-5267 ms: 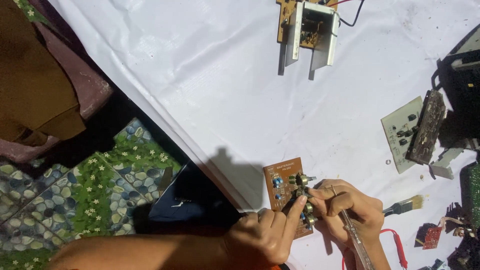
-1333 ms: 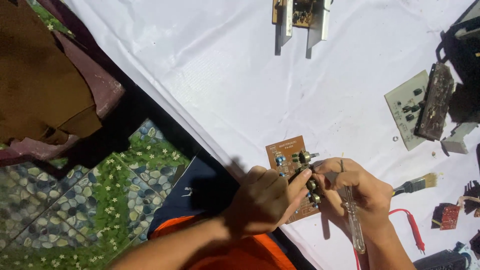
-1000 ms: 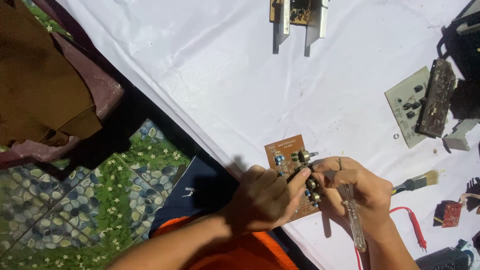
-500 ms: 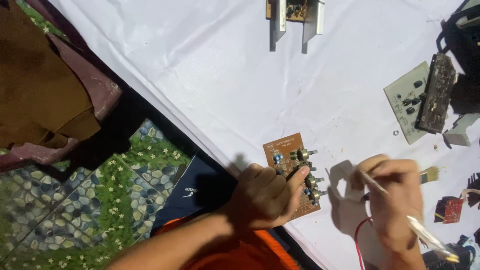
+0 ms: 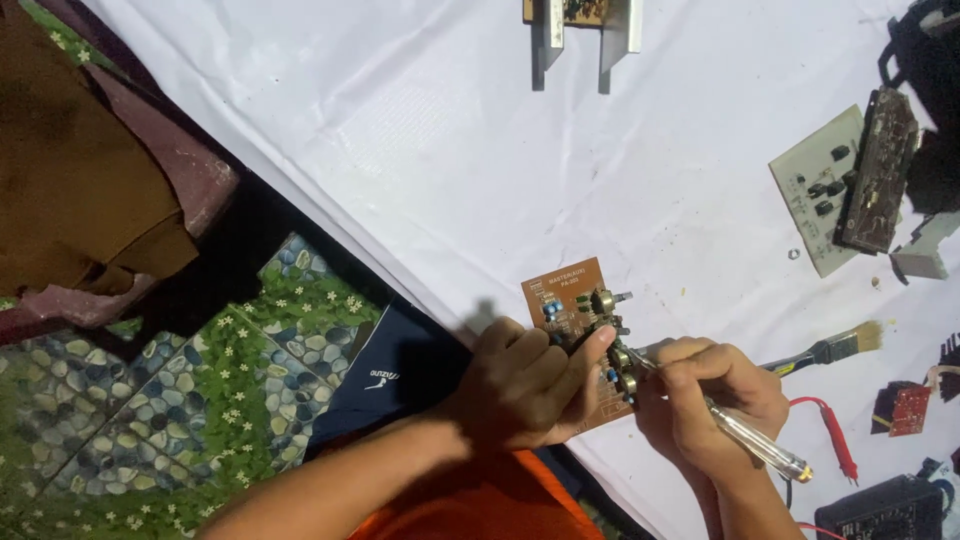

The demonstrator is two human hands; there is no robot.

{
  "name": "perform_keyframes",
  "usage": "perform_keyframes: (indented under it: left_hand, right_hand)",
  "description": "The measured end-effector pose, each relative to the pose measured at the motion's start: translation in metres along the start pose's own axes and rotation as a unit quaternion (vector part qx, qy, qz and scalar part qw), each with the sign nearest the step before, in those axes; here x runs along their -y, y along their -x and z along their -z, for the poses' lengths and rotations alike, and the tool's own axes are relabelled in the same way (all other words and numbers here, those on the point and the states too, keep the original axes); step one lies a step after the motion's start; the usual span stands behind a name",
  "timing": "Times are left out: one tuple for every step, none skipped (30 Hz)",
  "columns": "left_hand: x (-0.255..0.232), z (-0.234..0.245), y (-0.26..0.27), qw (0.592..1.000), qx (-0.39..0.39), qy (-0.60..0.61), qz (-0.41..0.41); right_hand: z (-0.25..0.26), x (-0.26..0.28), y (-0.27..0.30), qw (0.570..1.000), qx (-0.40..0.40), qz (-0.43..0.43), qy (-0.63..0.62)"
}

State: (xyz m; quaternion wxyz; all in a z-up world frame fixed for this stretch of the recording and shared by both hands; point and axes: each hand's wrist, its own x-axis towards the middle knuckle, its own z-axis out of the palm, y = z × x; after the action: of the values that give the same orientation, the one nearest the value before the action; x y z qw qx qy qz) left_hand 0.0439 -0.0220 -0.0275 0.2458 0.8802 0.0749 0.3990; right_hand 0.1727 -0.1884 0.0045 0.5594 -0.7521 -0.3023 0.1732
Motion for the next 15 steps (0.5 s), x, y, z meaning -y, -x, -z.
perform_keyframes:
  left_hand:
    - [0.0,0.001,-0.001,1.0,0.0,0.005,0.001]
    - [0.0,0.002,-0.003,1.0,0.001,0.01,0.002]
    - [0.0,0.002,-0.003,1.0,0.0,0.009,0.002]
    - [0.0,0.002,-0.003,1.0,0.001,0.004,-0.001]
    - [0.0,0.001,-0.002,1.0,0.002,-0.001,-0.004]
    - [0.0,0.002,-0.002,1.0,0.002,-0.001,-0.004]
    - [0.001,0.003,-0.003,1.0,0.003,0.006,-0.002]
    - [0.001,0.003,-0.003,1.0,0.004,0.013,-0.001]
    - [0.001,0.002,-0.004,1.0,0.004,0.014,0.0]
    - [0.001,0.002,-0.004,1.0,-0.001,0.011,-0.001]
    - [0.001,0.002,-0.003,1.0,-0.006,0.008,-0.002]
    - [0.001,0.002,-0.002,1.0,-0.006,0.007,0.0]
    - [0.002,0.001,-0.001,1.0,-0.005,0.01,-0.001]
    - [0.002,0.001,0.0,1.0,-0.003,0.014,-0.002]
    - [0.002,0.0,0.001,1.0,-0.004,0.013,0.0]
  right_hand:
    - [-0.001,-0.001,-0.001,1.0,0.007,0.008,-0.004]
    - [-0.001,-0.002,-0.001,1.0,0.013,0.016,-0.007]
    - [-0.002,0.0,-0.003,1.0,0.013,0.017,-0.006]
    - [-0.004,0.002,-0.004,0.999,0.016,0.028,0.013]
    - [-0.005,0.004,-0.005,0.999,0.018,0.039,0.032]
    - [-0.005,0.002,-0.005,0.999,0.017,0.038,0.033]
    - [-0.004,0.001,-0.005,0.997,0.019,0.045,0.051]
    - [-0.004,0.0,-0.005,0.996,0.021,0.052,0.069]
    - [-0.006,0.004,-0.007,0.996,0.021,0.052,0.07]
    - [-0.008,0.006,-0.009,0.995,0.027,0.068,0.067]
    - [-0.011,0.009,-0.011,0.994,0.033,0.085,0.063]
    - [-0.01,0.008,-0.011,0.994,0.035,0.085,0.063]
    - [-0.008,0.006,-0.011,0.992,0.045,0.094,0.063]
    - [-0.006,0.005,-0.011,0.991,0.056,0.104,0.064]
    - [-0.006,0.005,-0.011,0.991,0.058,0.103,0.064]
